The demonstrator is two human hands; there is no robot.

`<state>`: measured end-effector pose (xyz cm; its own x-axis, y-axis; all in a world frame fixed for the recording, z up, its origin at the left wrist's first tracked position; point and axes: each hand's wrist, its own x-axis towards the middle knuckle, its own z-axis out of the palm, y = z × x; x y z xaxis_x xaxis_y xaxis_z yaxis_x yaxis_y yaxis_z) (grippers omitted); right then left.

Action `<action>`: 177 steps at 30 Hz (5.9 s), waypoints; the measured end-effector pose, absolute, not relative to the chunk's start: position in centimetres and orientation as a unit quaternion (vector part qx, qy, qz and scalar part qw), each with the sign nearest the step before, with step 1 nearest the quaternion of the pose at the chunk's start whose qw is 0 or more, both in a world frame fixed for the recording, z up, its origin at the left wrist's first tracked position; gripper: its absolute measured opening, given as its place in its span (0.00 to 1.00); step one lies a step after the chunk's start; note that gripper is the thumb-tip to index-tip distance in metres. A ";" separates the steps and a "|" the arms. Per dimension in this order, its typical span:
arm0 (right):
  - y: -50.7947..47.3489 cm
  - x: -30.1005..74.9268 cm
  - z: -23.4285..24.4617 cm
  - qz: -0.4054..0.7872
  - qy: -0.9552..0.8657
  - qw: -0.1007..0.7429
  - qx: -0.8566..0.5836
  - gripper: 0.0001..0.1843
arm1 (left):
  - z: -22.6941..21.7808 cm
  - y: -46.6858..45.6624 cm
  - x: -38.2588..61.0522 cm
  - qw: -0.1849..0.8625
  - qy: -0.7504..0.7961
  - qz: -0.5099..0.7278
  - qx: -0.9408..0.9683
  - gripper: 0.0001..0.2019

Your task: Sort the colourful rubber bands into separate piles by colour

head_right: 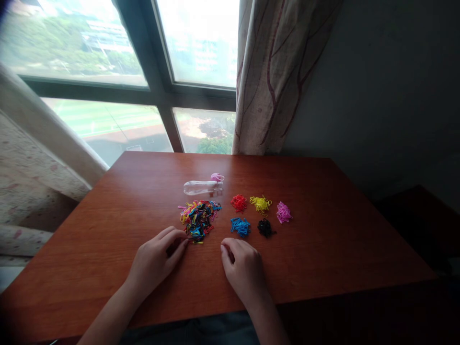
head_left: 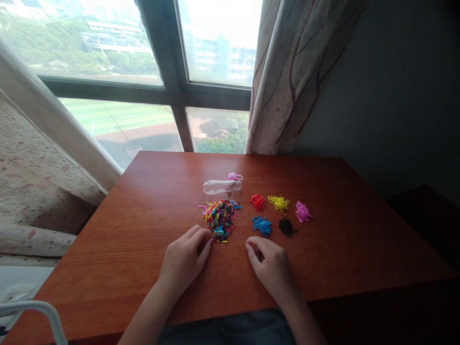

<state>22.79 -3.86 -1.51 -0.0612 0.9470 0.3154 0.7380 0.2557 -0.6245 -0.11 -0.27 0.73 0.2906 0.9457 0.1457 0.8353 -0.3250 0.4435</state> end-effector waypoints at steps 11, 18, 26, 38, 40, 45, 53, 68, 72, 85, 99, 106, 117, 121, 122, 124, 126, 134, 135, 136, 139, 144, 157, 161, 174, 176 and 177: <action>-3.9 22.8 -1.6 0.162 -0.710 0.340 -0.595 0.09 | 0.5 -0.1 -0.5 0.194 0.539 0.260 0.777 0.08; -3.9 22.8 -1.5 0.149 -0.716 0.340 -0.591 0.09 | 0.9 0.0 -0.1 0.188 0.527 0.272 0.783 0.08; -4.1 22.6 -1.4 0.130 -0.733 0.319 -0.586 0.09 | 3.0 2.0 6.0 0.196 0.456 0.246 0.833 0.07; -4.2 22.7 -1.8 0.106 -0.723 0.307 -0.610 0.10 | 3.8 7.0 16.6 0.198 0.345 0.164 0.902 0.09; -4.1 22.7 -1.8 0.113 -0.721 0.314 -0.607 0.11 | 3.7 7.3 16.9 0.204 0.341 0.166 0.903 0.10; -4.0 22.7 -1.8 0.132 -0.721 0.319 -0.600 0.10 | 4.1 7.0 14.8 0.214 0.353 0.183 0.892 0.10; -4.1 22.5 -1.2 0.175 -0.717 0.321 -0.594 0.09 | 3.4 4.2 5.3 0.250 0.432 0.276 0.821 0.08; -3.1 21.0 -0.7 0.172 -0.723 0.292 -0.603 0.08 | 0.2 0.1 -0.9 0.231 0.527 0.282 0.767 0.07; -2.4 20.2 -0.6 0.165 -0.727 0.280 -0.605 0.08 | 0.3 -0.1 -0.7 0.222 0.535 0.262 0.772 0.07; -1.7 19.2 -0.8 0.143 -0.718 0.284 -0.619 0.07 | 0.4 -0.3 -0.6 0.204 0.539 0.242 0.780 0.08; -1.4 19.2 -1.1 0.130 -0.727 0.277 -0.615 0.09 | 0.4 -0.3 -0.6 0.196 0.538 0.236 0.785 0.08; -1.7 19.0 -0.8 0.155 -0.740 0.280 -0.591 0.07 | 0.4 -0.3 -0.5 0.192 0.541 0.225 0.787 0.08; -1.5 18.7 -0.6 0.147 -0.751 0.270 -0.585 0.06 | 0.6 -0.3 -0.5 0.183 0.544 0.225 0.788 0.08; -1.5 18.8 -0.6 0.148 -0.751 0.270 -0.584 0.06 | 0.5 -0.3 -0.6 0.183 0.543 0.226 0.788 0.08; -1.6 18.8 -0.7 0.148 -0.751 0.271 -0.584 0.06 | 0.5 -0.3 -0.6 0.183 0.542 0.227 0.788 0.08; -1.6 18.8 -0.7 0.148 -0.751 0.273 -0.583 0.06 | 0.4 -0.3 -0.6 0.182 0.540 0.227 0.789 0.08; -1.8 18.9 -0.7 0.153 -0.751 0.276 -0.580 0.06 | 0.4 -0.3 -0.6 0.181 0.539 0.228 0.790 0.08; -2.8 19.4 -0.6 0.174 -0.744 0.295 -0.573 0.07 | 0.9 -0.3 -0.4 0.189 0.540 0.239 0.785 0.08; -3.0 19.4 -0.6 0.173 -0.742 0.300 -0.574 0.07 | 0.9 -0.3 -0.4 0.189 0.539 0.241 0.785 0.08; -3.1 19.5 -0.6 0.173 -0.739 0.306 -0.575 0.07 | 0.8 -0.3 -0.4 0.187 0.538 0.244 0.785 0.08; -3.3 19.8 -0.8 0.173 -0.730 0.324 -0.577 0.06 | 0.7 -0.3 -0.4 0.174 0.538 0.241 0.789 0.08; -3.4 19.9 -0.9 0.180 -0.723 0.326 -0.582 0.06 | 0.5 -0.2 0.0 0.138 0.535 0.211 0.806 0.07; -3.6 19.8 -0.6 0.181 -0.724 0.310 -0.589 0.07 | 0.2 0.1 0.6 0.137 0.527 0.201 0.814 0.07; -3.7 19.9 -0.7 0.201 -0.702 0.352 -0.586 0.07 | 0.1 -0.2 0.4 0.147 0.525 0.214 0.811 0.07; -3.1 32.2 -1.5 0.042 -0.530 0.396 -0.749 0.16 | -0.1 -0.3 0.1 0.160 0.523 0.216 0.809 0.08; -3.0 32.8 -1.7 0.044 -0.532 0.384 -0.753 0.16 | -0.1 -0.3 0.1 0.160 0.522 0.212 0.810 0.07; -3.0 32.9 -1.8 0.045 -0.535 0.381 -0.753 0.16 | -0.1 -0.3 0.1 0.159 0.523 0.211 0.811 0.07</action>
<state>32.87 -3.02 -1.79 0.4241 0.8393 0.3402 0.7706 -0.1371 -0.6224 0.11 -0.29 -0.11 0.3647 0.9144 0.1757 0.7798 -0.4031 0.4791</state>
